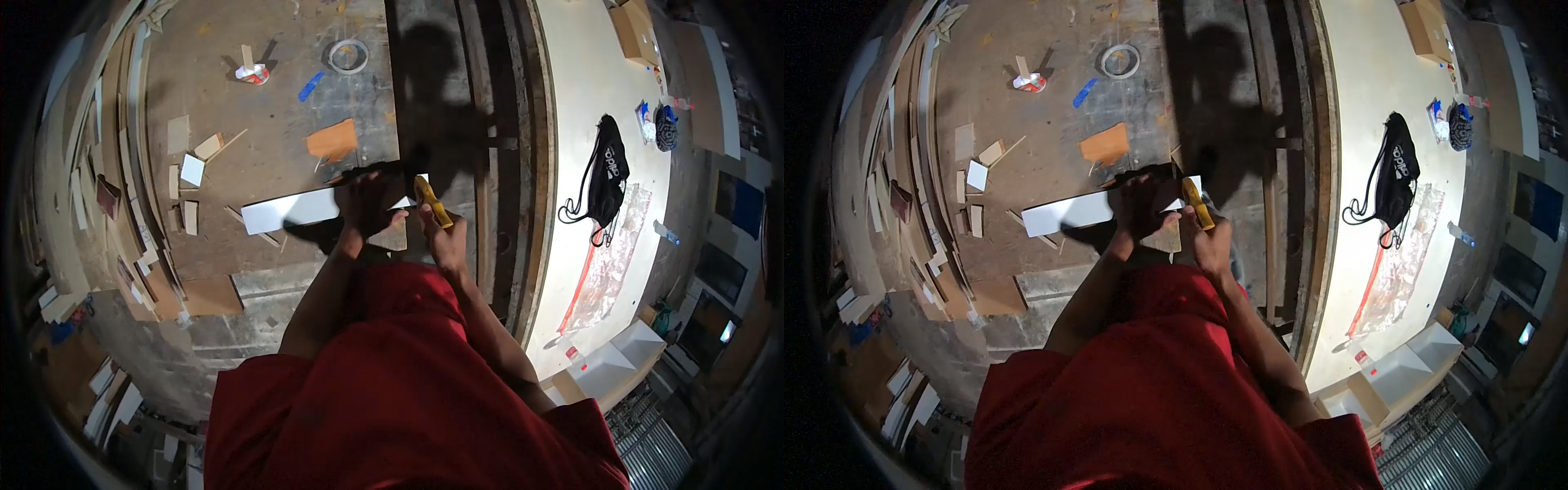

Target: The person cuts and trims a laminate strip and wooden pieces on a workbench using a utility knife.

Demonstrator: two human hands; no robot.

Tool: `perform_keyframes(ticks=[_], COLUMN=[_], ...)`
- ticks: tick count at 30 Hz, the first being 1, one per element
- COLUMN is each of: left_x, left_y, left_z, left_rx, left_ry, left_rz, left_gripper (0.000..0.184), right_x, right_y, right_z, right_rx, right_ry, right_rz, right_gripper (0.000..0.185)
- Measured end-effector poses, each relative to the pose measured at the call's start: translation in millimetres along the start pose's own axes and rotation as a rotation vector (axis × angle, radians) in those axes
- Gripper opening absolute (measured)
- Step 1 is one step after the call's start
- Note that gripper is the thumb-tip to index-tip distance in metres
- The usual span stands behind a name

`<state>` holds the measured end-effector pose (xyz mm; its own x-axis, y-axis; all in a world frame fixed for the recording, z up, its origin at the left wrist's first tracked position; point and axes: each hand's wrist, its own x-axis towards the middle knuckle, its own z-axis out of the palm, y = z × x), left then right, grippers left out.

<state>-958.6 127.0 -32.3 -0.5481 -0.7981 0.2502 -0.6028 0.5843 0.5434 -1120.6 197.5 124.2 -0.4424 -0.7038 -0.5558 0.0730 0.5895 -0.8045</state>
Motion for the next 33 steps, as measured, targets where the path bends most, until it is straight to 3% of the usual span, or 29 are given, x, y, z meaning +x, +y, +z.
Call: perform_keyframes(ticks=[2,5,8,10,12,14,15,17,18,20,22,25,29,31,33], left_x=[4.5,13.1,17.0,19.6,24.4,32.9,35.4,42.9,47.3,57.2,65.9,86.8,104.6,107.5,111.2], left_y=[4.9,4.9,7.9,10.8,12.1,16.2,11.5,-16.3,-21.8,-7.0,4.7,22.0,29.9,31.8,32.8], left_z=[-4.9,-11.2,-17.1,-19.1,-20.2,-27.2,-22.5,4.5,9.8,-6.2,-36.1,-57.8,-64.7,-67.9,-73.5], left_rx=[0.103,-0.106,-0.014,-0.029,-0.044,-0.049,-0.049,-0.051,-0.013,-0.045,-0.099,-0.13,-0.157,-0.153,-0.175], left_ry=[-0.076,-0.094,-0.16,-0.146,-0.13,-0.075,-0.072,-0.134,-0.047,-0.172,-0.311,-0.45,-0.527,-0.49,-0.507], left_rz=[0.004,-0.152,-0.175,-0.167,-0.156,-0.093,-0.094,-0.07,-0.009,-0.091,-0.189,-0.267,-0.295,-0.195,-0.196], left_gripper=[0.093,0.087,0.088,0.085,0.082,0.06,0.06,0.033,0.021,0.023,0.032,0.04,0.048,0.052,0.053], right_x=[-2.0,-11.4,-11.7,-15.0,-20.7,-28.3,-32.7,-31.4,-30.7,-34.6,-35.7,-36.7,-39.1,-27.8,-31.4], right_y=[-2.2,4.8,15.9,15.2,13.7,18.1,25.3,27.6,26.8,20.4,7.2,4.0,7.7,18.8,-17.8], right_z=[-1.5,1.3,-2.8,-8.6,-7.7,-7.0,-7.5,-9.2,-10.7,-16.4,-25.9,-25.3,-30.0,-38.5,-51.4], right_rx=[0.002,-0.14,-0.118,-0.189,-0.144,-0.104,-0.122,-0.137,-0.106,-0.078,-0.124,-0.112,-0.032,0.038,0.108], right_ry=[-0.009,0.052,0.067,0.011,0.04,0.066,0.083,0.106,0.11,0.109,0.051,0.102,0.117,0.161,0.086], right_rz=[0.002,-0.14,-0.145,-0.017,-0.048,-0.08,-0.145,-0.217,-0.265,-0.313,-0.12,-0.185,-0.215,-0.152,-0.055], right_gripper=[0.044,0.046,0.047,0.033,0.032,0.03,0.029,0.028,0.031,0.034,0.034,0.031,0.033,0.032,0.033])
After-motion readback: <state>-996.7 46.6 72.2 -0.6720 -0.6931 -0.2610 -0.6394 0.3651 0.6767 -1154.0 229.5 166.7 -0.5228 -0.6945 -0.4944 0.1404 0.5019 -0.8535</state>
